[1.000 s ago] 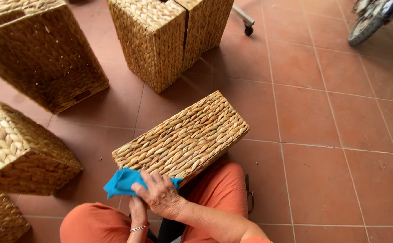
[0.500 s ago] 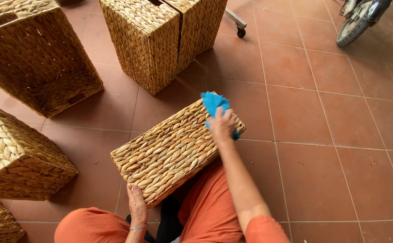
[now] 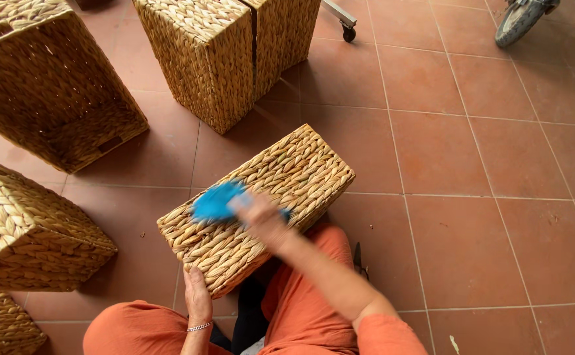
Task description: The person sits on the floor and wipes the woven surface of a water hyacinth basket with a blue cloth, turning the basket to reach different sides. They briefly use scissors to trim stray fibers from the weave, then resume wiping the basket.
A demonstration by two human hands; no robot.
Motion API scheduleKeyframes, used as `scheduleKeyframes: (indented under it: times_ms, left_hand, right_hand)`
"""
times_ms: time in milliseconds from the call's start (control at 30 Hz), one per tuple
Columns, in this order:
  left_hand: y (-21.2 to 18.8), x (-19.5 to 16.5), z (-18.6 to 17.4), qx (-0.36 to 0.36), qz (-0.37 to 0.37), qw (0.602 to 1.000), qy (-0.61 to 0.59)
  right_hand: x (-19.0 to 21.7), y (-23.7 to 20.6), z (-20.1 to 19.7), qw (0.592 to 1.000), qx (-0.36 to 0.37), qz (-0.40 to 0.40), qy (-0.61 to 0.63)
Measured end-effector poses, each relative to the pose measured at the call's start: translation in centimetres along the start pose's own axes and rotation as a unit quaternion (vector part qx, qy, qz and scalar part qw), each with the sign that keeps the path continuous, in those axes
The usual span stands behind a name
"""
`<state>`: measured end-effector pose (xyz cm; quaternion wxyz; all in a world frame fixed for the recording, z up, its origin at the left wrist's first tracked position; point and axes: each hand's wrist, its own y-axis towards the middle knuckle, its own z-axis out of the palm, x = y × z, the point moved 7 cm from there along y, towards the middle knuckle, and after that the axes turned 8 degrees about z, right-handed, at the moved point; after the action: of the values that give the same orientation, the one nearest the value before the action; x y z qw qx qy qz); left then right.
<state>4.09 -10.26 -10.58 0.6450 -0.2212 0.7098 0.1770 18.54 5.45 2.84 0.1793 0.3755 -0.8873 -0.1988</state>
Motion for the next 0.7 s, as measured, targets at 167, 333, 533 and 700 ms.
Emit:
scheduleKeyframes:
  times_ms: [167, 333, 533, 700]
  left_hand:
    - [0.1, -1.0, 1.0, 0.011, -0.015, 0.999, -0.029]
    - [0.2, -0.6, 0.9, -0.013, 0.003, 1.000, -0.020]
    - [0.7, 0.8, -0.4, -0.027, -0.018, 0.998, -0.052]
    - [0.7, 0.9, -0.9, -0.014, -0.002, 0.999, -0.051]
  right_hand:
    - [-19.3, -1.8, -4.9, 0.950, -0.016, 0.274, -0.147]
    - [-16.2, -3.6, -2.7, 0.926, 0.017, 0.353, -0.131]
    - [8.2, -4.6, -1.6, 0.995, 0.078, 0.047, 0.028]
    - [9.6, -7.3, -3.4, 0.997, -0.011, 0.004, 0.077]
